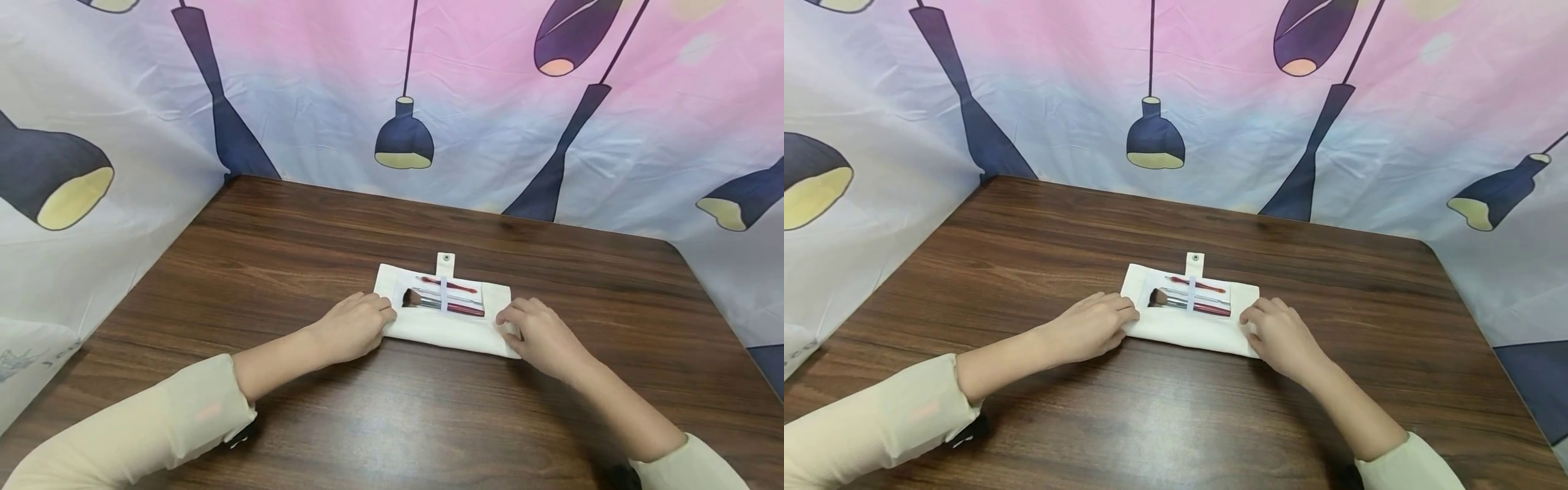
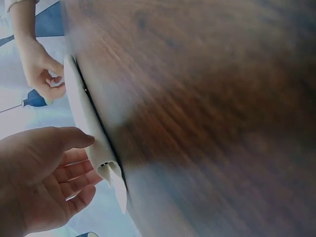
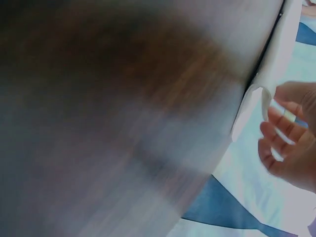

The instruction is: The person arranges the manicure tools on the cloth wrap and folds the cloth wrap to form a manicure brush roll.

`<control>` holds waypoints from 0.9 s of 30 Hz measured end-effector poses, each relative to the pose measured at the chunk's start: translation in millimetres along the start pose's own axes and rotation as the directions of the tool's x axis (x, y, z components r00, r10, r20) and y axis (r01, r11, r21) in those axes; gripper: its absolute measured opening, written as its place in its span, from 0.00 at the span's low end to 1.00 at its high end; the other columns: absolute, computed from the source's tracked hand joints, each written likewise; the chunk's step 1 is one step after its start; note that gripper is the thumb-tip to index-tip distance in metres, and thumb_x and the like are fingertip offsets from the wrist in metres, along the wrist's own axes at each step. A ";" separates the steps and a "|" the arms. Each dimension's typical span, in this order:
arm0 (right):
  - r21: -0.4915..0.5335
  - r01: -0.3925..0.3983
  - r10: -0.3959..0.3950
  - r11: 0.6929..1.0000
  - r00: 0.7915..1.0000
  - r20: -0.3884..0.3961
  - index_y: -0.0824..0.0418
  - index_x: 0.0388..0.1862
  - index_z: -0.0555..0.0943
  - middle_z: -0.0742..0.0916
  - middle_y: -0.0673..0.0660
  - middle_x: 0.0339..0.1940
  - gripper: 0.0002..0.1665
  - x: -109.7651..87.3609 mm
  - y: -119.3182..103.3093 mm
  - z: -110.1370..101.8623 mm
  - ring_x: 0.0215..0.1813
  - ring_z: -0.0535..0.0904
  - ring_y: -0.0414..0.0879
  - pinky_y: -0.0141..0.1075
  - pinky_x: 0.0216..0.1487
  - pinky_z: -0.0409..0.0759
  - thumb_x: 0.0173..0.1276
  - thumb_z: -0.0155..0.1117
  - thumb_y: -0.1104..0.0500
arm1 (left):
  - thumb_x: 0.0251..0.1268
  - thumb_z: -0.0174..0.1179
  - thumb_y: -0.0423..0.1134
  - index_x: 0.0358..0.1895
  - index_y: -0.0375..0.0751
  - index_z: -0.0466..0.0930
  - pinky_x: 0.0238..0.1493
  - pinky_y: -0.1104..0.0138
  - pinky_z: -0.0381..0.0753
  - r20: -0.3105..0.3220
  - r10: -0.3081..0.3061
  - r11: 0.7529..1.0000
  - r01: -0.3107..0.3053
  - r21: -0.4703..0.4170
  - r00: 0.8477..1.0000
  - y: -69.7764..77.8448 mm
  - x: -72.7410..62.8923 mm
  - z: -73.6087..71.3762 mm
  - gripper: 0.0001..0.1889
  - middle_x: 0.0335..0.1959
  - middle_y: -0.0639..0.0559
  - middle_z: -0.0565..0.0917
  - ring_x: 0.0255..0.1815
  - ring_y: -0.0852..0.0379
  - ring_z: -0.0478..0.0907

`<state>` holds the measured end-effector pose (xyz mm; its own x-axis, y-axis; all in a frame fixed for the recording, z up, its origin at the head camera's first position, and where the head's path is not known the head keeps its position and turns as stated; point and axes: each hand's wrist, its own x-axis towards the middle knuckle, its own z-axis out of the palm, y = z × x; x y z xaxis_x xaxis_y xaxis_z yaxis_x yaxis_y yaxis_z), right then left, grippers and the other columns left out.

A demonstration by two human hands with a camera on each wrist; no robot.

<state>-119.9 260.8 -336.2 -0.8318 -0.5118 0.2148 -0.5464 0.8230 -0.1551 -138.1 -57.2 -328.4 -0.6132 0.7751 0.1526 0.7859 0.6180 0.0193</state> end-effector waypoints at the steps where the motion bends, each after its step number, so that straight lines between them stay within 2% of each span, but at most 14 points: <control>1: -0.027 0.060 -0.060 0.998 0.998 -0.022 0.60 0.34 0.82 0.82 0.54 0.36 0.10 -2.1 -0.4 0.4 0.38 0.75 0.49 0.44 0.38 0.74 0.50 0.70 0.66 | 0.51 0.61 0.31 0.37 0.39 0.79 0.49 0.49 0.73 0.003 0.000 1.000 0.000 -0.003 1.000 0.2 0.3 -0.5 0.08 0.34 0.51 0.78 0.40 0.53 0.75; 3: -0.058 0.135 -0.138 0.989 0.990 -0.037 0.62 0.36 0.83 0.83 0.55 0.36 0.12 -5.9 -1.8 0.5 0.39 0.76 0.49 0.44 0.40 0.75 0.51 0.71 0.64 | 0.51 0.63 0.32 0.37 0.40 0.78 0.50 0.49 0.72 0.012 -0.003 1.000 0.003 -0.009 1.000 0.3 0.9 -0.9 0.09 0.34 0.51 0.78 0.40 0.53 0.75; 4: -0.062 0.150 -0.153 0.987 0.988 -0.031 0.63 0.38 0.83 0.83 0.55 0.36 0.14 -7.6 -3.0 0.6 0.39 0.77 0.49 0.43 0.40 0.76 0.51 0.72 0.61 | 0.51 0.64 0.32 0.37 0.40 0.78 0.50 0.49 0.72 0.015 -0.003 1.000 0.003 -0.012 1.000 0.1 1.1 -1.0 0.09 0.34 0.51 0.78 0.41 0.53 0.75; 7: -0.068 0.138 -0.137 0.988 0.990 0.016 0.64 0.46 0.80 0.83 0.57 0.39 0.24 -12.0 -7.3 1.3 0.41 0.78 0.50 0.43 0.40 0.77 0.52 0.73 0.55 | 0.49 0.66 0.33 0.35 0.40 0.78 0.50 0.49 0.72 0.016 -0.005 1.000 0.005 -0.017 1.000 -0.5 1.4 -0.9 0.10 0.34 0.52 0.78 0.41 0.53 0.76; 10: -0.085 0.118 -0.114 0.989 0.992 0.053 0.64 0.52 0.77 0.82 0.57 0.41 0.30 -14.2 -10.7 2.9 0.41 0.78 0.50 0.43 0.39 0.77 0.49 0.74 0.55 | 0.45 0.69 0.34 0.35 0.40 0.77 0.50 0.48 0.72 0.017 -0.005 1.000 0.005 -0.018 1.000 -1.6 2.7 0.3 0.13 0.33 0.52 0.78 0.41 0.52 0.76; 17: -0.160 0.167 -0.167 0.973 0.986 0.018 0.63 0.49 0.78 0.82 0.56 0.39 0.28 -12.2 -10.3 7.5 0.38 0.78 0.50 0.41 0.36 0.78 0.45 0.74 0.64 | 0.44 0.68 0.31 0.39 0.39 0.76 0.50 0.49 0.72 0.041 -0.020 0.999 0.021 -0.029 0.999 -2.3 6.8 2.5 0.16 0.35 0.50 0.78 0.41 0.51 0.76; 22: -0.125 0.177 -0.176 0.976 0.984 0.013 0.64 0.48 0.78 0.82 0.56 0.37 0.27 -10.4 -8.3 6.0 0.36 0.78 0.50 0.43 0.37 0.77 0.44 0.72 0.66 | 0.44 0.66 0.29 0.38 0.39 0.76 0.43 0.55 0.74 0.027 -0.014 0.998 0.016 -0.055 1.000 -4.0 8.2 3.3 0.14 0.33 0.51 0.78 0.37 0.52 0.75; 25: -0.092 0.171 -0.169 0.981 0.985 0.026 0.65 0.48 0.78 0.82 0.56 0.38 0.26 -9.3 -7.3 4.2 0.38 0.79 0.51 0.44 0.40 0.77 0.46 0.71 0.67 | 0.44 0.65 0.30 0.35 0.40 0.75 0.37 0.60 0.72 0.026 -0.013 0.996 0.015 -0.086 1.000 -6.2 8.9 2.9 0.13 0.31 0.52 0.77 0.34 0.54 0.74; 27: -0.063 0.155 -0.152 0.986 0.987 0.042 0.65 0.49 0.78 0.83 0.57 0.39 0.26 -8.8 -6.8 2.6 0.40 0.79 0.52 0.45 0.40 0.77 0.48 0.70 0.67 | 0.44 0.64 0.30 0.35 0.41 0.75 0.36 0.61 0.71 0.034 -0.014 0.993 0.018 -0.118 0.999 -7.8 9.6 1.8 0.12 0.30 0.53 0.76 0.33 0.55 0.73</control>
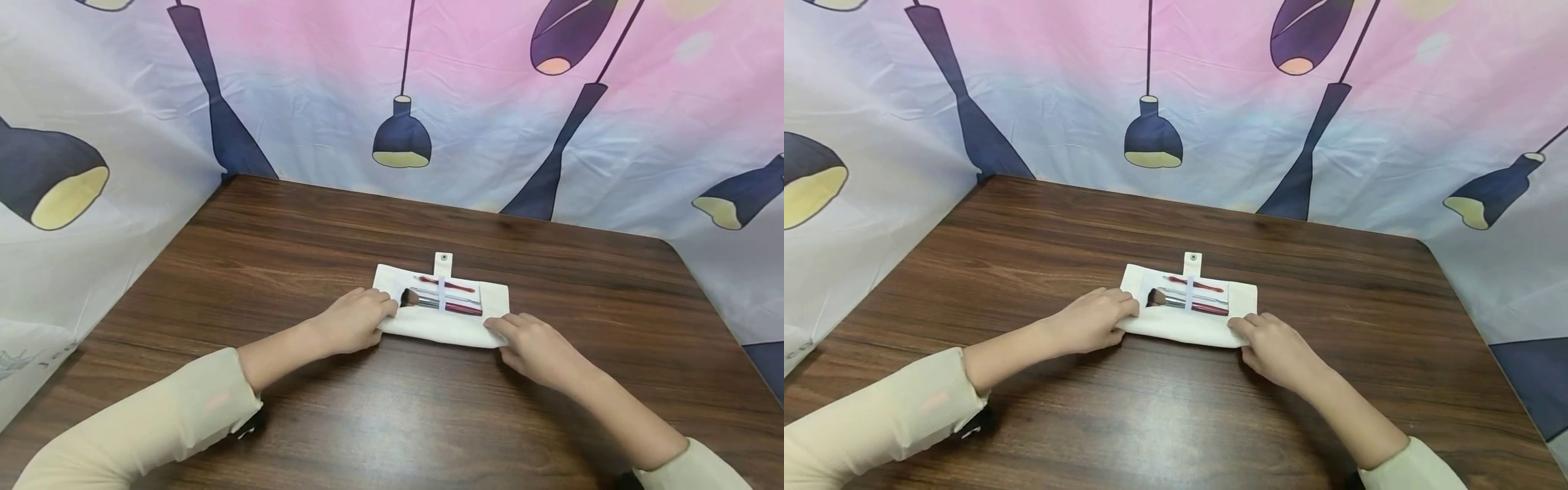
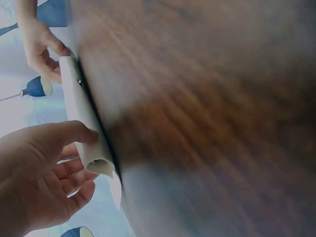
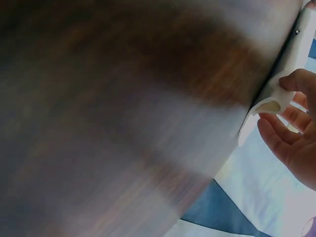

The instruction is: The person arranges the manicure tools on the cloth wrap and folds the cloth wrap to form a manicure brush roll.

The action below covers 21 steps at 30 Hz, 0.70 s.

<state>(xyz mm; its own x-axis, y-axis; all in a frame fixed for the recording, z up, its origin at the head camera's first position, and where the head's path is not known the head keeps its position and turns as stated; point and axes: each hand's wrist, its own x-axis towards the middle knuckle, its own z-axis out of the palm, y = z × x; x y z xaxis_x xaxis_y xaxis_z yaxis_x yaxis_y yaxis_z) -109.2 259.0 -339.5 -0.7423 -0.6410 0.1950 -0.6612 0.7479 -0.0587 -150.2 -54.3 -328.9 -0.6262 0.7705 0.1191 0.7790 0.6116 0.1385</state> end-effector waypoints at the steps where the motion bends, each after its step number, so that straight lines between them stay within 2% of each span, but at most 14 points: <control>1: 0.019 -0.013 0.013 1.000 1.000 0.010 0.65 0.49 0.77 0.83 0.58 0.40 0.25 0.0 0.2 -1.0 0.40 0.79 0.52 0.45 0.39 0.77 0.49 0.69 0.68 | 0.44 0.64 0.30 0.34 0.41 0.75 0.35 0.61 0.70 0.007 -0.001 1.000 0.001 -0.022 1.000 -0.8 0.2 -0.9 0.12 0.29 0.54 0.76 0.32 0.56 0.72; 6: 0.123 -0.098 0.092 0.988 0.994 0.056 0.64 0.50 0.78 0.83 0.57 0.41 0.22 0.1 0.2 -6.4 0.42 0.79 0.49 0.45 0.39 0.76 0.53 0.66 0.68 | 0.46 0.64 0.30 0.33 0.43 0.75 0.37 0.62 0.70 0.062 -0.021 0.987 0.030 -0.157 0.998 -4.1 0.9 -6.1 0.10 0.29 0.57 0.75 0.31 0.59 0.69; 9: 0.207 -0.162 0.142 0.965 0.984 0.110 0.62 0.49 0.79 0.84 0.53 0.39 0.20 1.1 1.2 -10.2 0.33 0.76 0.41 0.40 0.34 0.75 0.56 0.63 0.68 | 0.46 0.64 0.30 0.33 0.44 0.75 0.35 0.65 0.70 0.111 -0.065 0.961 0.092 -0.262 0.992 -5.6 0.8 -9.2 0.10 0.29 0.58 0.74 0.30 0.60 0.69; 11: 0.281 -0.215 0.174 0.935 0.971 0.163 0.61 0.50 0.79 0.83 0.49 0.35 0.19 1.1 3.2 -13.1 0.27 0.72 0.36 0.36 0.30 0.72 0.58 0.61 0.68 | 0.47 0.62 0.30 0.33 0.44 0.76 0.32 0.67 0.71 0.150 -0.089 0.929 0.136 -0.344 0.985 -7.3 1.0 -10.0 0.10 0.27 0.59 0.75 0.27 0.61 0.70; 14: 0.386 -0.285 0.197 0.877 0.947 0.252 0.62 0.50 0.79 0.82 0.47 0.30 0.17 0.3 7.7 -17.4 0.22 0.68 0.35 0.31 0.25 0.68 0.61 0.58 0.66 | 0.48 0.60 0.30 0.36 0.44 0.76 0.28 0.69 0.71 0.211 -0.096 0.867 0.186 -0.463 0.973 -11.0 0.9 -10.3 0.10 0.23 0.58 0.78 0.22 0.63 0.73; 18: 0.487 -0.337 0.178 0.806 0.922 0.344 0.64 0.49 0.79 0.83 0.48 0.32 0.15 -1.5 12.7 -22.2 0.30 0.73 0.37 0.31 0.31 0.71 0.64 0.56 0.63 | 0.50 0.58 0.31 0.39 0.41 0.77 0.31 0.70 0.72 0.256 -0.082 0.805 0.216 -0.553 0.963 -16.7 -0.6 -10.6 0.10 0.26 0.56 0.80 0.24 0.63 0.74; 21: 0.542 -0.375 0.164 0.752 0.903 0.398 0.64 0.48 0.79 0.83 0.49 0.37 0.15 -2.4 15.4 -23.2 0.37 0.75 0.40 0.33 0.37 0.73 0.65 0.55 0.61 | 0.52 0.58 0.33 0.39 0.40 0.78 0.37 0.69 0.72 0.275 -0.078 0.780 0.231 -0.582 0.958 -20.3 -2.5 -11.8 0.10 0.32 0.56 0.79 0.31 0.62 0.73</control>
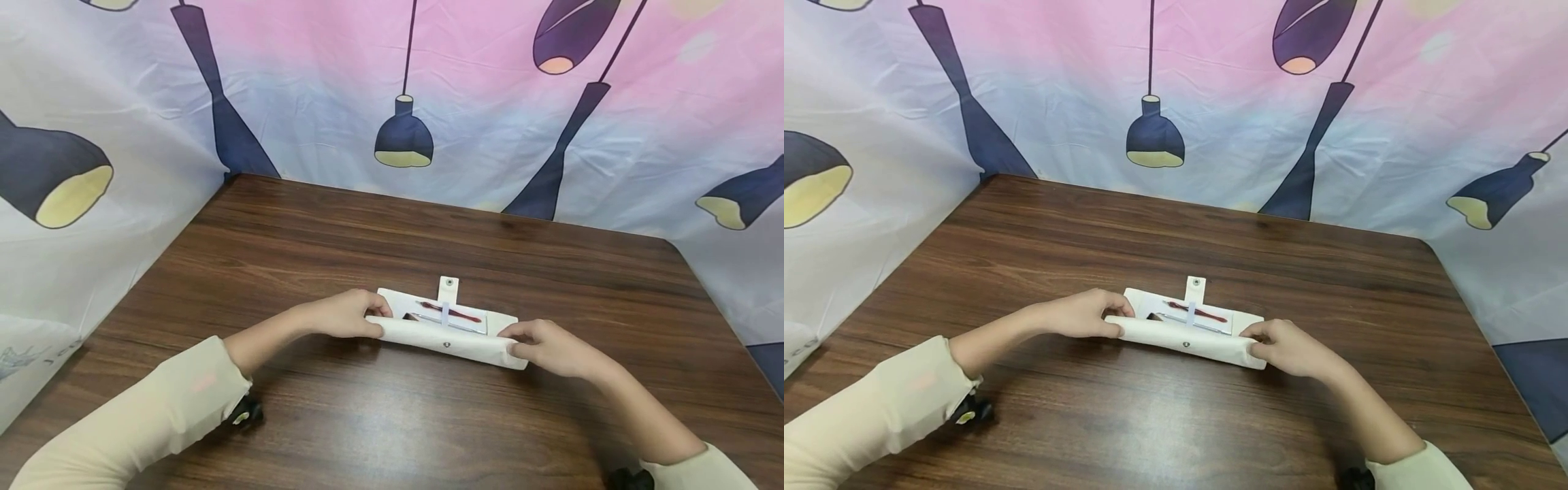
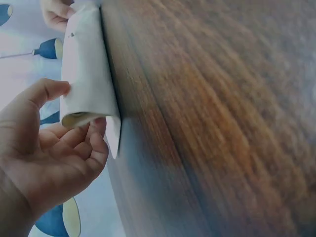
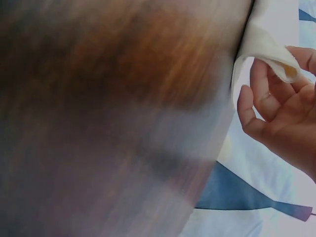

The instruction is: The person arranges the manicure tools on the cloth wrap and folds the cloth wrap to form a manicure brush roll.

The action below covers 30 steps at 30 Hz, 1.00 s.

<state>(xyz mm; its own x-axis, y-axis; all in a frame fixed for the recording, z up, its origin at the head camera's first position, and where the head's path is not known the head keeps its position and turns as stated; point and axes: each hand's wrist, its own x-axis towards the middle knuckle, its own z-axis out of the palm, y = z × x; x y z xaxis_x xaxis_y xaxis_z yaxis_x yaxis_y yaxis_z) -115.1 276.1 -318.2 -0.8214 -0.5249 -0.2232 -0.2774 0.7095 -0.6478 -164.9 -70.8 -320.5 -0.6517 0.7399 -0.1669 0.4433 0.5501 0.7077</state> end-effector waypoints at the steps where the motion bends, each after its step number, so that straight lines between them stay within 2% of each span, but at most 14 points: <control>1: 0.026 -0.005 0.005 1.000 1.000 0.015 0.65 0.48 0.79 0.83 0.50 0.37 0.15 0.1 1.2 -0.4 0.39 0.75 0.41 0.33 0.39 0.73 0.66 0.54 0.61 | 0.53 0.58 0.34 0.39 0.40 0.78 0.38 0.69 0.72 0.013 -0.011 1.000 0.011 -0.016 1.000 -0.9 -0.2 -0.5 0.09 0.33 0.56 0.79 0.33 0.62 0.73; 7: 0.144 -0.011 0.001 0.989 0.997 0.076 0.66 0.45 0.80 0.83 0.50 0.37 0.13 2.6 8.2 -0.4 0.43 0.75 0.44 0.37 0.43 0.72 0.66 0.53 0.61 | 0.58 0.55 0.39 0.42 0.41 0.78 0.41 0.67 0.70 0.122 -0.094 0.992 0.104 -0.076 0.988 -2.0 -1.2 -2.5 0.10 0.35 0.58 0.79 0.36 0.61 0.71; 10: 0.164 -0.020 0.009 0.986 0.998 0.066 0.65 0.44 0.80 0.83 0.51 0.36 0.13 4.0 11.4 0.5 0.42 0.74 0.44 0.39 0.43 0.72 0.67 0.52 0.61 | 0.60 0.54 0.39 0.44 0.40 0.78 0.41 0.65 0.70 0.128 -0.111 0.990 0.121 -0.077 0.986 -2.2 -0.8 -2.7 0.11 0.36 0.57 0.79 0.36 0.60 0.70; 15: 0.216 -0.096 0.099 0.972 0.995 -0.006 0.68 0.46 0.77 0.81 0.54 0.35 0.14 9.3 13.1 -0.1 0.40 0.74 0.47 0.40 0.42 0.73 0.68 0.53 0.60 | 0.64 0.51 0.38 0.47 0.35 0.78 0.44 0.63 0.71 0.037 -0.115 0.992 0.116 -0.054 0.993 -4.0 4.0 -1.3 0.14 0.40 0.52 0.80 0.40 0.58 0.72; 18: 0.211 -0.103 0.116 0.972 0.992 -0.052 0.69 0.47 0.76 0.81 0.55 0.34 0.14 12.9 14.0 0.6 0.39 0.74 0.47 0.38 0.40 0.74 0.68 0.54 0.61 | 0.65 0.51 0.38 0.47 0.33 0.78 0.44 0.63 0.72 -0.039 -0.119 0.992 0.118 -0.035 0.992 -5.0 8.0 0.3 0.14 0.41 0.49 0.81 0.40 0.57 0.74; 24: 0.060 -0.109 0.117 0.992 0.983 -0.145 0.62 0.43 0.79 0.81 0.53 0.35 0.10 17.9 14.2 4.6 0.36 0.72 0.46 0.37 0.35 0.71 0.69 0.54 0.59 | 0.65 0.52 0.38 0.44 0.33 0.78 0.38 0.66 0.71 -0.140 -0.158 0.987 0.160 0.004 0.978 -2.9 11.6 4.5 0.12 0.34 0.50 0.81 0.31 0.58 0.71; 27: 0.011 -0.117 0.118 0.993 0.976 -0.181 0.60 0.42 0.79 0.79 0.51 0.30 0.09 19.6 13.6 6.7 0.31 0.69 0.45 0.36 0.30 0.68 0.69 0.54 0.58 | 0.66 0.52 0.38 0.43 0.34 0.78 0.37 0.66 0.71 -0.165 -0.172 0.982 0.181 0.043 0.971 -1.6 13.3 6.6 0.11 0.34 0.50 0.80 0.29 0.58 0.71; 30: -0.011 -0.113 0.107 0.994 0.969 -0.224 0.61 0.41 0.80 0.77 0.51 0.25 0.09 22.2 14.4 9.3 0.26 0.67 0.44 0.34 0.26 0.66 0.69 0.54 0.59 | 0.66 0.53 0.39 0.41 0.35 0.79 0.38 0.65 0.70 -0.181 -0.166 0.975 0.189 0.117 0.969 -0.6 14.0 8.1 0.10 0.37 0.48 0.80 0.31 0.57 0.70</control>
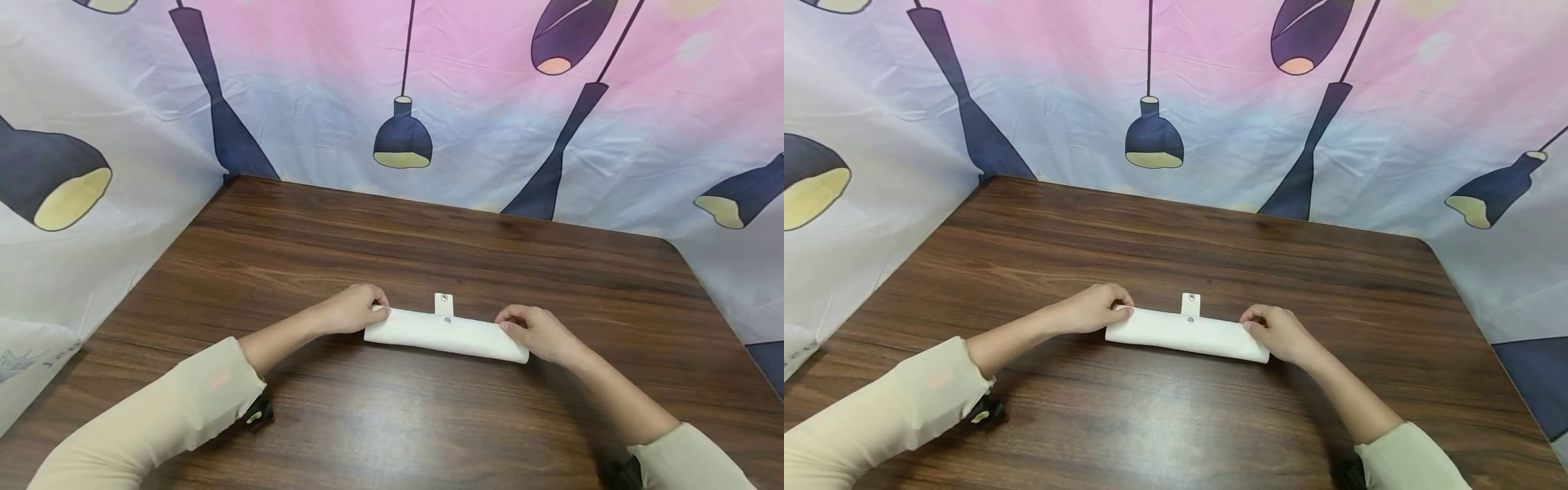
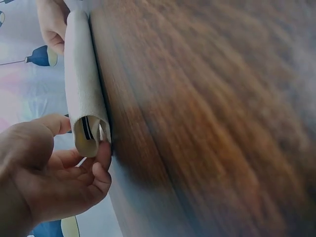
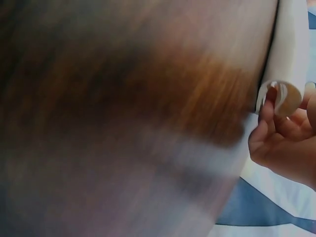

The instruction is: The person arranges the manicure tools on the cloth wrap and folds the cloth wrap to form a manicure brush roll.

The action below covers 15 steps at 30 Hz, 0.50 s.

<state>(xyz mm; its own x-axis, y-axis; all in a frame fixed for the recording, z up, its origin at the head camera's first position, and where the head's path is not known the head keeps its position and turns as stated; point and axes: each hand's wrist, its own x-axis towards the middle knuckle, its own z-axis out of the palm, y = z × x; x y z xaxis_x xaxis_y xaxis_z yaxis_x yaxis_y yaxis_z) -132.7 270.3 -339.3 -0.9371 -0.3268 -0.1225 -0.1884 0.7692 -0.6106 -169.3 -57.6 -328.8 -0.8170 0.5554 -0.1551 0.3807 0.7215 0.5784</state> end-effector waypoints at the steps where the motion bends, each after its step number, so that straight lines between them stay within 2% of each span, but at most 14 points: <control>1: -0.007 0.008 -0.008 1.000 1.000 -0.012 0.61 0.41 0.80 0.76 0.51 0.23 0.08 0.9 0.3 1.1 0.25 0.66 0.44 0.34 0.24 0.66 0.69 0.54 0.60 | 0.65 0.53 0.39 0.41 0.36 0.79 0.39 0.64 0.70 -0.004 0.001 1.000 -0.001 0.021 1.000 0.4 -0.2 0.3 0.10 0.38 0.48 0.79 0.32 0.56 0.70; 3: -0.024 0.019 -0.020 1.000 0.999 -0.035 0.61 0.40 0.80 0.76 0.50 0.22 0.07 2.9 1.1 3.3 0.24 0.67 0.43 0.33 0.24 0.66 0.69 0.55 0.62 | 0.65 0.53 0.39 0.40 0.36 0.79 0.40 0.62 0.69 -0.007 0.011 0.998 -0.010 0.059 1.000 0.7 -0.7 0.8 0.10 0.40 0.47 0.78 0.33 0.55 0.69; 5: -0.051 0.049 -0.051 0.998 0.997 -0.054 0.61 0.38 0.80 0.77 0.50 0.25 0.06 4.5 2.1 5.0 0.26 0.68 0.43 0.33 0.25 0.68 0.68 0.55 0.64 | 0.65 0.53 0.39 0.39 0.37 0.79 0.42 0.61 0.69 -0.008 0.013 0.997 -0.013 0.071 1.000 1.4 -1.4 1.1 0.09 0.40 0.47 0.77 0.34 0.54 0.69; 10: -0.100 0.110 -0.115 0.989 0.992 -0.049 0.62 0.37 0.79 0.78 0.52 0.32 0.05 7.5 5.6 4.8 0.31 0.68 0.43 0.34 0.31 0.68 0.65 0.56 0.67 | 0.65 0.52 0.38 0.37 0.38 0.78 0.49 0.58 0.68 -0.018 0.055 0.994 -0.053 0.098 0.998 2.8 -2.5 1.7 0.08 0.37 0.51 0.75 0.42 0.52 0.69; 15: -0.081 0.087 -0.088 0.993 0.996 -0.010 0.62 0.36 0.78 0.76 0.50 0.29 0.05 8.9 6.4 4.6 0.28 0.68 0.42 0.32 0.28 0.69 0.65 0.56 0.67 | 0.61 0.54 0.32 0.39 0.37 0.78 0.46 0.61 0.69 -0.067 0.134 0.982 -0.123 0.140 0.989 6.3 -2.2 2.3 0.06 0.37 0.51 0.76 0.42 0.53 0.70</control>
<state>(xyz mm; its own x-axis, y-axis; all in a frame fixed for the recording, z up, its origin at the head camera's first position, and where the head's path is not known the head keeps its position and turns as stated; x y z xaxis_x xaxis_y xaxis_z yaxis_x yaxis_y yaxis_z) -140.9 269.8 -347.9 -0.9196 -0.3882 -0.0604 -0.2927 0.7795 -0.5539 -164.0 -53.4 -326.7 -0.7858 0.6181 -0.0227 0.5355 0.6983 0.4750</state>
